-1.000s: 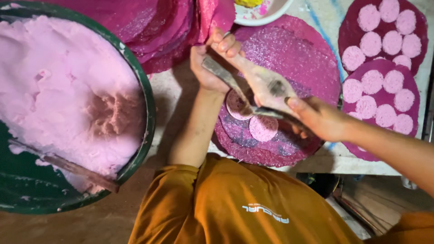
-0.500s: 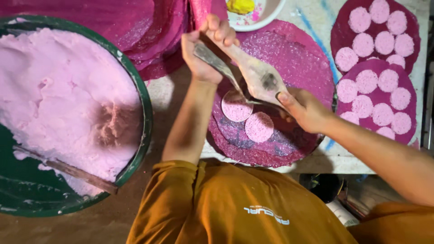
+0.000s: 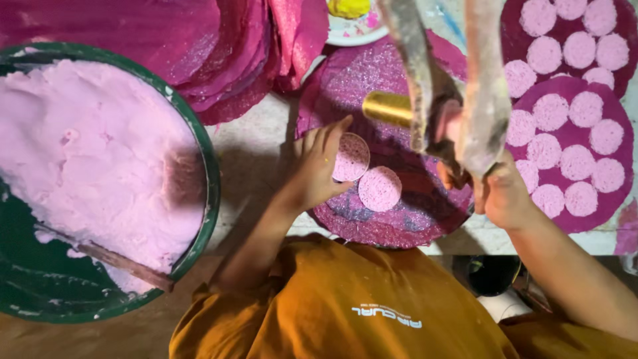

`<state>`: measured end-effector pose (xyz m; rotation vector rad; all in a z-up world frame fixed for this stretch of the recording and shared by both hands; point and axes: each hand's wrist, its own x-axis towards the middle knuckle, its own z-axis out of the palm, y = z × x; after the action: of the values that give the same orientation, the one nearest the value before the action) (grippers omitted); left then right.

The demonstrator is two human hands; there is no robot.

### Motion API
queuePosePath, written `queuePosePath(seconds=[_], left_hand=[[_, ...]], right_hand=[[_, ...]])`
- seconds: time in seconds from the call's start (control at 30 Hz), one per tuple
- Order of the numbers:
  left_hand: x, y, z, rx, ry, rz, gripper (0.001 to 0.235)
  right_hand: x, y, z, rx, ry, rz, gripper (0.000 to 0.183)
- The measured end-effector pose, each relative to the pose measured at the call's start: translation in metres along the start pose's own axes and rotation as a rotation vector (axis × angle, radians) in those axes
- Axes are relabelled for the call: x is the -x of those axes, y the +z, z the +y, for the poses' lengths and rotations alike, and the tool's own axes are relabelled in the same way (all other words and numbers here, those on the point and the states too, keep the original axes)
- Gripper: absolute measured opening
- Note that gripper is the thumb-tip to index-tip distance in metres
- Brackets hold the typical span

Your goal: The person scoops pink powder from a green bucket into a handheld mold using a small stick, presses the mold to form circular pieces, and places them onto trays.

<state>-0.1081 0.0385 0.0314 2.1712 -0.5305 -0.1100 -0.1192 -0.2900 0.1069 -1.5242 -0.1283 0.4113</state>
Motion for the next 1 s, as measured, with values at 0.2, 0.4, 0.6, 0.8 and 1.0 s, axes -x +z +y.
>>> queuePosePath(seconds=[0.2,0.4,0.6,0.8,1.0], left_hand=[[-0.032,-0.012,-0.003,0.016,0.005,-0.002,0.103],[-0.084,-0.016,-0.022,-0.158,-0.068,-0.066,0.099],[-0.114,-0.009,-0.036,0.108,0.071,0.059,0.089],[-0.133,-0.005,-0.024,2.063,0.274,-0.034,0.075],[-0.150,-0.015,-0.040,2.200,0.379,0.290,0.048]], right_hand=[[0.017,-0.019,0.004,-0.122,-0.067,0.039,0.078],[0.021,-0.021,0.012,-0.146,-0.076,0.086,0.086],[0.015,-0.035,0.018,0.003,0.069,0.051,0.081],[-0.053,-0.036,-0.005,0.321,0.662,-0.278,0.081],[-0.121,0.006,-0.060,0.920,0.673,-0.236,0.083]])
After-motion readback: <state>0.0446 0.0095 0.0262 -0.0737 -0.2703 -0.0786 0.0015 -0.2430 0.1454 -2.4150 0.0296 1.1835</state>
